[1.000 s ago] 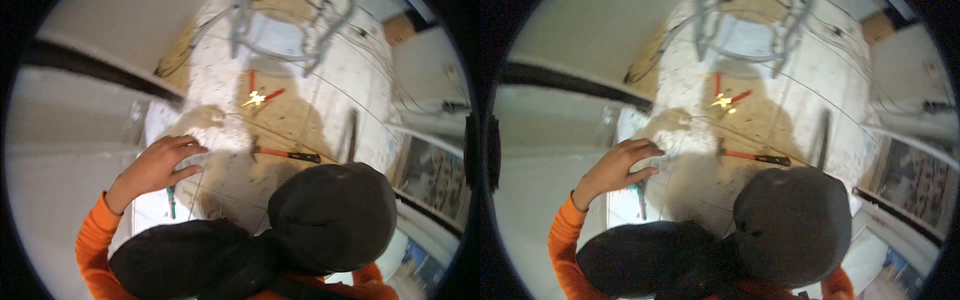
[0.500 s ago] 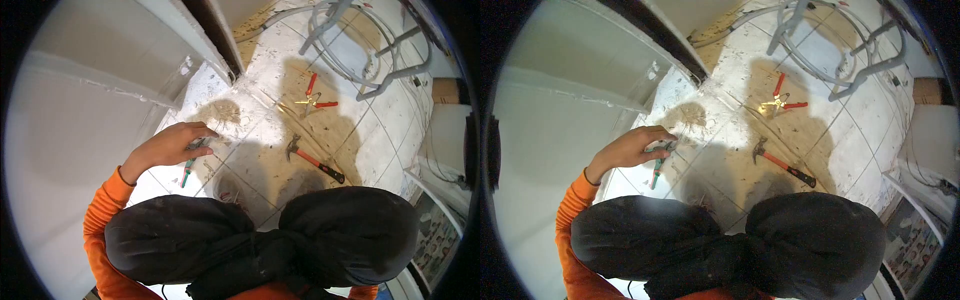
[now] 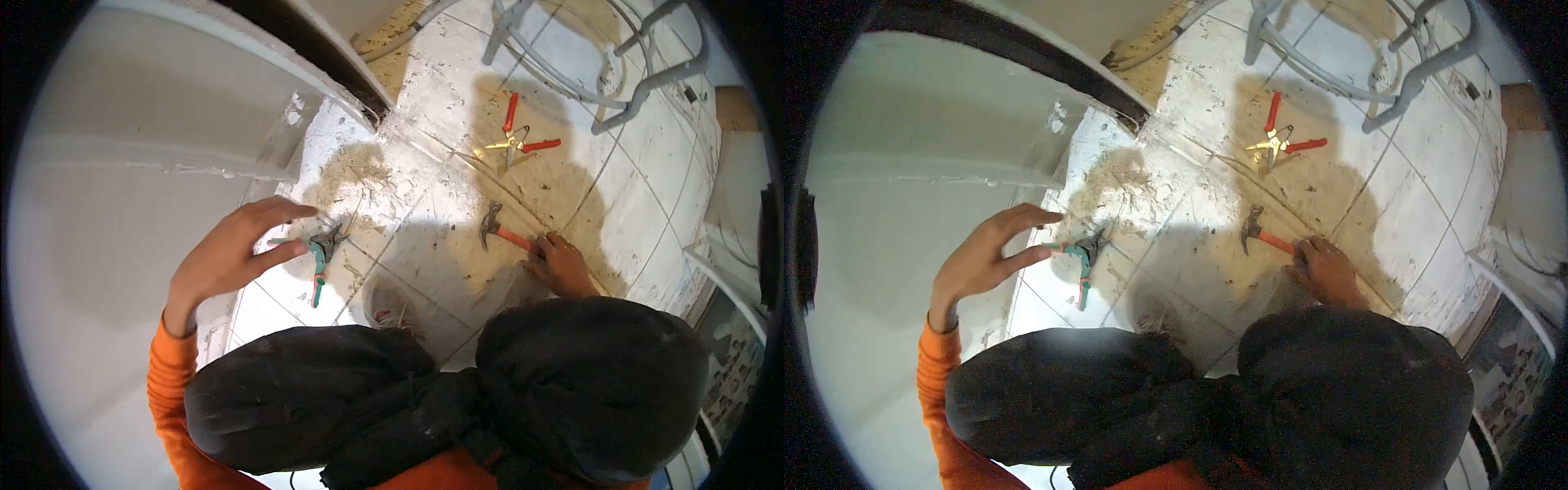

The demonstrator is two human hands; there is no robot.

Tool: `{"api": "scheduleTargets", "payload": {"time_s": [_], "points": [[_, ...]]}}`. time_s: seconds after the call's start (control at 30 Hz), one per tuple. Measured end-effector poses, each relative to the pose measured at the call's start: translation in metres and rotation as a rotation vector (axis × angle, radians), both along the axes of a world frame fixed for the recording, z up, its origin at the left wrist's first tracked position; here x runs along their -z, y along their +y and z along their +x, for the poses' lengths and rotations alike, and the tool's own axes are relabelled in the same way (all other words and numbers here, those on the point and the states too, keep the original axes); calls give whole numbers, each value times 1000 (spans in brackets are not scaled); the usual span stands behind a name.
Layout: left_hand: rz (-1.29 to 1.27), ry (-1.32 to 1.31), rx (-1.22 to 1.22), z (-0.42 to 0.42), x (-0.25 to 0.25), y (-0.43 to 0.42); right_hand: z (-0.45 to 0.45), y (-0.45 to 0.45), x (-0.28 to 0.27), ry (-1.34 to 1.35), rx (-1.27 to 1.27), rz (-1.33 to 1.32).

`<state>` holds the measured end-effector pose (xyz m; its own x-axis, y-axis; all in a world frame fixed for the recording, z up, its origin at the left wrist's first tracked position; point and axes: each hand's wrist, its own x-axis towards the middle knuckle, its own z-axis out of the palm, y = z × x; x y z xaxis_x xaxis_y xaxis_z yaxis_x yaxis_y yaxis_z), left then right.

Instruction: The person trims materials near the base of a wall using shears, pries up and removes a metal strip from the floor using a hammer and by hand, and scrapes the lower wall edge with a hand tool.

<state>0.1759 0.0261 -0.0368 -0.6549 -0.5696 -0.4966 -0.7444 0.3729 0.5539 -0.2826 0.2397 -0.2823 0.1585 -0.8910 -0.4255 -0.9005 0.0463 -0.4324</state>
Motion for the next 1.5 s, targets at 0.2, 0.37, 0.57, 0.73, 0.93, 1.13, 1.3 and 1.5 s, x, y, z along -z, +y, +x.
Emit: {"api": "scheduleTargets", "payload": {"time_s": [0.2,0.37,0.57,0.73,0.93,1.13,1.3,1.5], "points": [[-56,-59,-128,6,-73,25,5,-4,12,62,-46,37],[-122,-108,-220,0,-127,65,-1,-15,19,110,-153,50],[-131,-23,-234,-31,-119,90,3,-35,10,115,-206,-172],[-86,-112,-182,-43,-110,83,25,-100,-17,-259,33,-66],[-100,-50,-239,-51,-113,80,108,-176,0,-531,65,-428],[-71,-124,-294,-37,-117,89,136,-206,14,-557,188,-438],[-74,-171,-356,-21,-115,94,114,-209,14,-540,86,-363],[-85,-167,-361,-11,-117,92,141,-215,11,-532,104,-348]]}}
